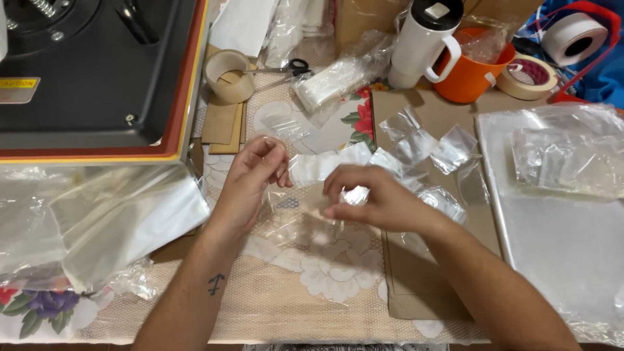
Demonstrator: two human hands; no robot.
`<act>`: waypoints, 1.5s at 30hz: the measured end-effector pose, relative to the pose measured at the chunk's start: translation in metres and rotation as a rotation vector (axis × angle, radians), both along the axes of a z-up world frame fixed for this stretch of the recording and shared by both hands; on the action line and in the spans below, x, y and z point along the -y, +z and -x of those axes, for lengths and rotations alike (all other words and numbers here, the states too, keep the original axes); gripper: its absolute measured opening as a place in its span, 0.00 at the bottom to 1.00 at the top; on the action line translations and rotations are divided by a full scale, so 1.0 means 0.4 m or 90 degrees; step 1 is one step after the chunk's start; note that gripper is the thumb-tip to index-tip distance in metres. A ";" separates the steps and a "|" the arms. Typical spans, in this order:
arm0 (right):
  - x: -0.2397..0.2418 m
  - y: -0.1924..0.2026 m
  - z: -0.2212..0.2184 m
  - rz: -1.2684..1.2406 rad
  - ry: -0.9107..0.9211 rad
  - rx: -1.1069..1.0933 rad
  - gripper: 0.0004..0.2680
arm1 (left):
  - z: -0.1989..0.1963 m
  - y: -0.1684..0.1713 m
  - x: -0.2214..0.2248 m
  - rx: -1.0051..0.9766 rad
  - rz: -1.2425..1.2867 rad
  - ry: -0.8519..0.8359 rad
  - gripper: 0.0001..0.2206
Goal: Separating small plastic packaging bags and placing small metal components inside them at a workstation.
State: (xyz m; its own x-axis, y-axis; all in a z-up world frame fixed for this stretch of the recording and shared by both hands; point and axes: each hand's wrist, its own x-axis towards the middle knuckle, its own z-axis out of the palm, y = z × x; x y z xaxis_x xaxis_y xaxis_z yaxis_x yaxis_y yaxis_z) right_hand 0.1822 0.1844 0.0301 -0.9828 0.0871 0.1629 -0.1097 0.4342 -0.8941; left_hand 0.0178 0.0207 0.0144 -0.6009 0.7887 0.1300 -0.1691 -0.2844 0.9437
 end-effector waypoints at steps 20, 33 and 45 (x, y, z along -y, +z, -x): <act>-0.024 0.122 -0.033 0.125 -0.174 -0.185 0.10 | -0.129 0.193 -0.090 -0.206 -0.060 -0.058 0.08; 0.054 0.098 -0.004 0.261 -0.332 -0.325 0.06 | -0.174 0.139 -0.120 -0.103 -0.183 -0.163 0.20; 0.069 0.079 -0.012 0.317 -0.332 -0.320 0.16 | -0.188 0.177 -0.102 -0.104 -0.045 -0.203 0.27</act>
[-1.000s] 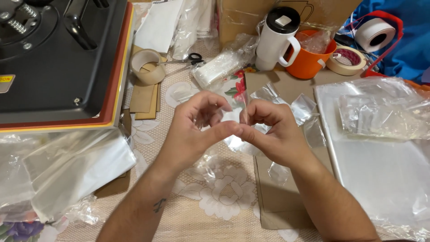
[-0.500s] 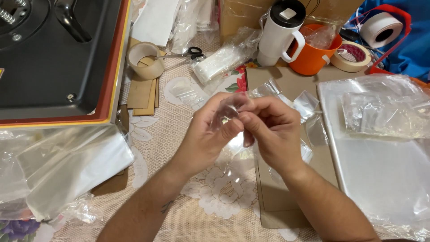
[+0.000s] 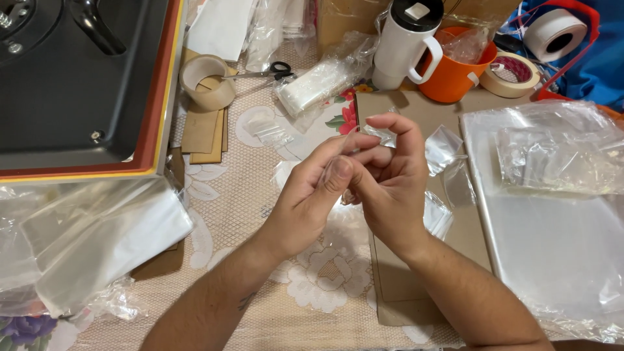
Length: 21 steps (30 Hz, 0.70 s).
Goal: Separating small plastic packaging bags and placing small metal components inside them at a workstation.
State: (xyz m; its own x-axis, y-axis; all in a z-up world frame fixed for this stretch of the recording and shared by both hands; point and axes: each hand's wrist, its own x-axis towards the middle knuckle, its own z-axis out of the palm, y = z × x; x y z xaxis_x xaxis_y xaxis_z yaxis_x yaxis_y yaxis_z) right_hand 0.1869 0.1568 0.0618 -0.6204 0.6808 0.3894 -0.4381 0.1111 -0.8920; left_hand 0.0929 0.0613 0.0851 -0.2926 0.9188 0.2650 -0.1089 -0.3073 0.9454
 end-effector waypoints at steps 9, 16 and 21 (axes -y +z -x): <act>-0.018 0.005 0.005 -0.054 0.038 0.020 0.17 | 0.003 -0.047 -0.017 0.014 0.014 0.030 0.22; -0.026 0.022 0.018 -0.120 0.124 0.153 0.28 | 0.060 -0.014 -0.007 0.285 -0.062 0.095 0.19; -0.027 0.033 0.021 -0.076 0.157 0.296 0.33 | 0.101 -0.005 0.011 0.383 -0.148 0.082 0.21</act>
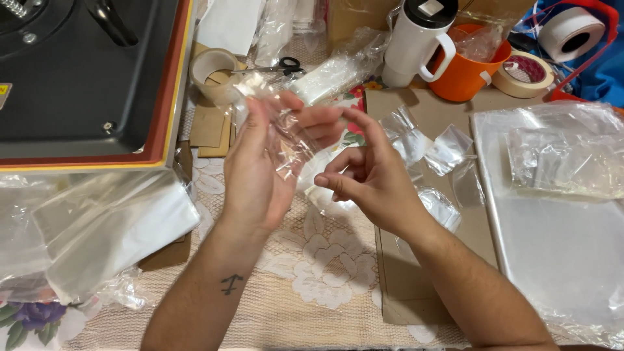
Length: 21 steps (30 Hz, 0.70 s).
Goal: Separating small plastic packaging bags and placing small metal components inside them at a workstation.
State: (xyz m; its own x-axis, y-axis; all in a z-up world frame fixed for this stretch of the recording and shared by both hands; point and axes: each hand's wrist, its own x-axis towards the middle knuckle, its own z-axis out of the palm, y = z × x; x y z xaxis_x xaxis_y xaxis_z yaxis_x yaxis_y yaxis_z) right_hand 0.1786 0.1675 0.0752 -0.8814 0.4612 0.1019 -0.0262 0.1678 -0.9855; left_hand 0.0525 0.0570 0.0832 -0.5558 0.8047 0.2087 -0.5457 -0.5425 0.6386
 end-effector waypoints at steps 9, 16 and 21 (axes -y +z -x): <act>-0.041 -0.019 0.007 -0.034 0.066 0.125 0.16 | 0.055 0.051 0.035 -0.121 -0.021 0.102 0.17; -0.014 -0.001 -0.042 -0.042 -0.050 -0.097 0.14 | 0.051 0.047 0.038 -0.117 -0.061 0.061 0.14; -0.002 0.008 -0.031 -0.005 0.156 0.072 0.16 | 0.019 0.053 0.036 -0.105 -0.078 0.090 0.14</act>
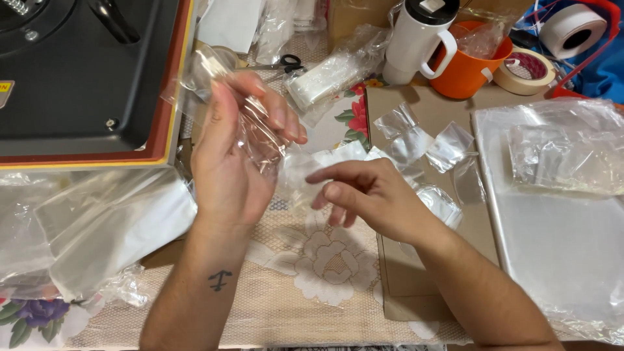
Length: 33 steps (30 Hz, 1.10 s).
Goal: Separating small plastic packaging bags and placing small metal components inside them at a workstation.
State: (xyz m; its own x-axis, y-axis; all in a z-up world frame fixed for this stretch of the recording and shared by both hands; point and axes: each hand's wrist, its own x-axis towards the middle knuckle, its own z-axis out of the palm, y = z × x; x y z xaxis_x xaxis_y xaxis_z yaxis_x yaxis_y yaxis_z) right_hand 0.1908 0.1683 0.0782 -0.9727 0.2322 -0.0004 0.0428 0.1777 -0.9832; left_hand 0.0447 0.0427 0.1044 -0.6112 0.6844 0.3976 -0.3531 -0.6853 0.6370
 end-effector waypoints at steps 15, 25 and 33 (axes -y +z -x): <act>-0.004 -0.026 0.014 0.124 -0.138 -0.046 0.05 | -0.027 0.007 0.008 0.017 0.038 0.060 0.11; -0.032 -0.026 0.010 0.130 -0.140 -0.074 0.05 | 0.006 0.029 0.026 0.040 0.031 0.151 0.09; -0.060 0.019 -0.008 -0.268 0.153 0.154 0.02 | 0.047 0.039 0.060 0.020 0.006 0.163 0.08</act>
State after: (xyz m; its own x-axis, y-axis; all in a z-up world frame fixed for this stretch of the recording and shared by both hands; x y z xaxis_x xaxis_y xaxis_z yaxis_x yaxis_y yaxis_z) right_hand 0.1938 0.1921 0.0857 -0.9819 0.0320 -0.1865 0.1695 0.5867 -0.7918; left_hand 0.0261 0.0188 0.1198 -0.7767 0.5098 0.3699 -0.1889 -0.7488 0.6353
